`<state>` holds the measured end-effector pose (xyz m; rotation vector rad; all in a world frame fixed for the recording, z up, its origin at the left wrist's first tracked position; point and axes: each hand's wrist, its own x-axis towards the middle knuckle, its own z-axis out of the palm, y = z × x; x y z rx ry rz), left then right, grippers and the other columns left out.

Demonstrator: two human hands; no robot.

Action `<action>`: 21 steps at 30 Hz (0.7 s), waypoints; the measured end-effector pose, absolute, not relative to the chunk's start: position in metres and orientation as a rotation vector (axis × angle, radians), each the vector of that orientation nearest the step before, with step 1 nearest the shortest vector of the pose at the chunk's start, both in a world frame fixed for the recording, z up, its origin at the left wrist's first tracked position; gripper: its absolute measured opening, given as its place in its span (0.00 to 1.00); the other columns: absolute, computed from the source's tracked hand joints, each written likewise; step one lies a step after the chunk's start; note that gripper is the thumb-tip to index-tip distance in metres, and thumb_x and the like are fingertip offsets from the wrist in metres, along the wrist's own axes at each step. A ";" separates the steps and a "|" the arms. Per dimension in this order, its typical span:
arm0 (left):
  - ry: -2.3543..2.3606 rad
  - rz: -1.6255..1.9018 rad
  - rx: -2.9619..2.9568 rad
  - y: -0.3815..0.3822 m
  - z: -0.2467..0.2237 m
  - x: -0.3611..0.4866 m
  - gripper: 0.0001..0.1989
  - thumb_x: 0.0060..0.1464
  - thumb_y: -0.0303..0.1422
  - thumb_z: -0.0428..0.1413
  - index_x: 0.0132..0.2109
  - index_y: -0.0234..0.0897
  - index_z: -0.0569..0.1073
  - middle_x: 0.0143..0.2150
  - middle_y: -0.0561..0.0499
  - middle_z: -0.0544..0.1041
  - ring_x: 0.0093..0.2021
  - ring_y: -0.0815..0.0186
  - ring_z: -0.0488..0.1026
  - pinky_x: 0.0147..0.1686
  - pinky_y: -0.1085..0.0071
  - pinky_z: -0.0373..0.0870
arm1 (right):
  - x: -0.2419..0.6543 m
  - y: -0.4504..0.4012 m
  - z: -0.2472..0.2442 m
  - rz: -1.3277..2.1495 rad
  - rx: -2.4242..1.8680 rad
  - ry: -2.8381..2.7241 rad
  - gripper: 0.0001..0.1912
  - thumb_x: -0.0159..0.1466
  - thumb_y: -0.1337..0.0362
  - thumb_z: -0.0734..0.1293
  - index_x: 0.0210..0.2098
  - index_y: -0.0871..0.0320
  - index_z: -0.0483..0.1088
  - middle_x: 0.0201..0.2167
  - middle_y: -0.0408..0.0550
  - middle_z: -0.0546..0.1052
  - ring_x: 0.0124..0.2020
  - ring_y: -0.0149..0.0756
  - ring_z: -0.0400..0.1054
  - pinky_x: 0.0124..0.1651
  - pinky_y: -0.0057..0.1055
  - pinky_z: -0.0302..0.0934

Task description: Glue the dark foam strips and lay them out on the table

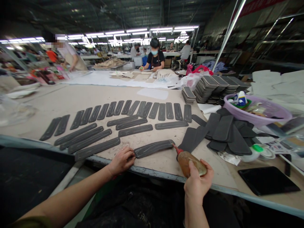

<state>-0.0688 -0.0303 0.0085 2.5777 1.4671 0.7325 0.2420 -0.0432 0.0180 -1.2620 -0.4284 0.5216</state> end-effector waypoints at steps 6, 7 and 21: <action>1.468 0.724 2.581 -0.030 0.008 -0.069 0.04 0.55 0.28 0.50 0.35 0.37 0.70 0.37 0.47 0.71 0.40 0.61 0.67 0.44 0.62 0.66 | 0.245 -0.046 0.023 0.683 -1.217 -0.429 0.29 0.45 0.58 0.76 0.44 0.56 0.66 0.35 0.44 0.69 0.33 0.36 0.66 0.32 0.31 0.64; 1.469 0.718 2.579 -0.030 0.008 -0.069 0.04 0.56 0.29 0.50 0.35 0.37 0.70 0.37 0.47 0.71 0.40 0.61 0.67 0.44 0.62 0.66 | 0.242 -0.046 0.022 0.742 -1.223 -0.466 0.29 0.44 0.58 0.76 0.44 0.56 0.66 0.34 0.43 0.70 0.32 0.36 0.66 0.31 0.31 0.63; 1.479 0.681 2.573 -0.030 0.008 -0.070 0.05 0.56 0.29 0.50 0.36 0.37 0.70 0.38 0.47 0.71 0.41 0.61 0.67 0.45 0.63 0.65 | 0.243 -0.036 0.008 0.460 -1.516 -0.707 0.27 0.48 0.52 0.74 0.44 0.57 0.68 0.35 0.44 0.70 0.35 0.36 0.65 0.41 0.35 0.61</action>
